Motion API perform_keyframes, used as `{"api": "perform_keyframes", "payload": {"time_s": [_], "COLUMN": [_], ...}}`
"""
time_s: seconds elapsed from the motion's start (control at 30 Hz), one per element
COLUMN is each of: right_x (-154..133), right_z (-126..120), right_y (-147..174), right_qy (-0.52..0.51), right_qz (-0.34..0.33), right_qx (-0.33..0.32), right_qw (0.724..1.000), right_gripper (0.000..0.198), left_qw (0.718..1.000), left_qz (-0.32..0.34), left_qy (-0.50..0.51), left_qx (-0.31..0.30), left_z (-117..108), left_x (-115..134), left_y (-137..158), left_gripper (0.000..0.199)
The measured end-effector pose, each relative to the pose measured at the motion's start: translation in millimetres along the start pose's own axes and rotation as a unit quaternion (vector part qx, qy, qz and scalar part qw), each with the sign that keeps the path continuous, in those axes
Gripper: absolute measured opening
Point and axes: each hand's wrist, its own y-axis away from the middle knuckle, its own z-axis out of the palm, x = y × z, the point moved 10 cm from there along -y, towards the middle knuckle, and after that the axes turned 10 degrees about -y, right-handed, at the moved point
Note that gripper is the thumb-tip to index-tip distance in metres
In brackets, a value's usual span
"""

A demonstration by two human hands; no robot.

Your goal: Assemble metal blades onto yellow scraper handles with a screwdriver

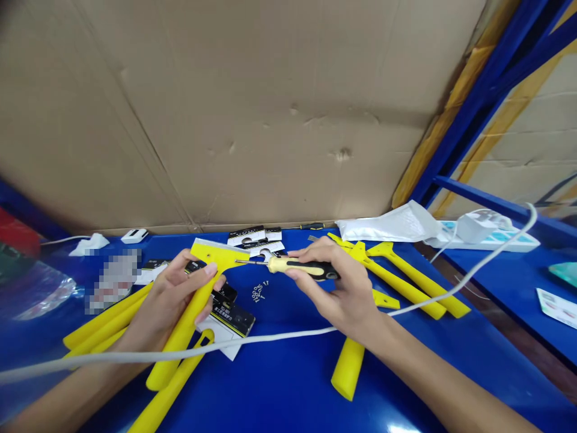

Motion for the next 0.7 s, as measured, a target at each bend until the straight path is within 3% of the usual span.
{"api": "perform_keyframes", "payload": {"time_s": [0.17, 0.3, 0.5, 0.63, 0.7], "right_x": [9.4, 7.8, 20.1, 15.4, 20.7], "right_z": [9.5, 10.2, 15.0, 10.8, 6.2], "right_y": [4.3, 7.1, 10.6, 10.5, 10.9], "right_qy": [-0.041, -0.012, -0.051, -0.03, 0.009], "right_qz": [0.041, 0.025, 0.104, 0.071, 0.093], "right_qx": [-0.044, -0.048, -0.075, -0.049, -0.03], "right_qw": [0.997, 0.998, 0.99, 0.996, 0.995], "right_gripper": [0.046, 0.037, 0.041, 0.035, 0.033], "left_qw": [1.0, 1.0, 0.999, 1.0, 0.999], "left_qz": [-0.006, -0.02, -0.027, -0.023, -0.027], "left_qy": [0.0, -0.003, -0.007, -0.009, -0.009], "left_qx": [0.007, 0.012, 0.02, 0.019, 0.014], "left_z": [-3.4, -5.0, -5.8, -4.4, -2.8], "left_x": [-1.2, -6.9, -8.9, -7.1, -7.7], "left_y": [-2.2, -4.6, -5.6, -4.9, -4.3], "left_gripper": [0.041, 0.041, 0.042, 0.041, 0.041]}}
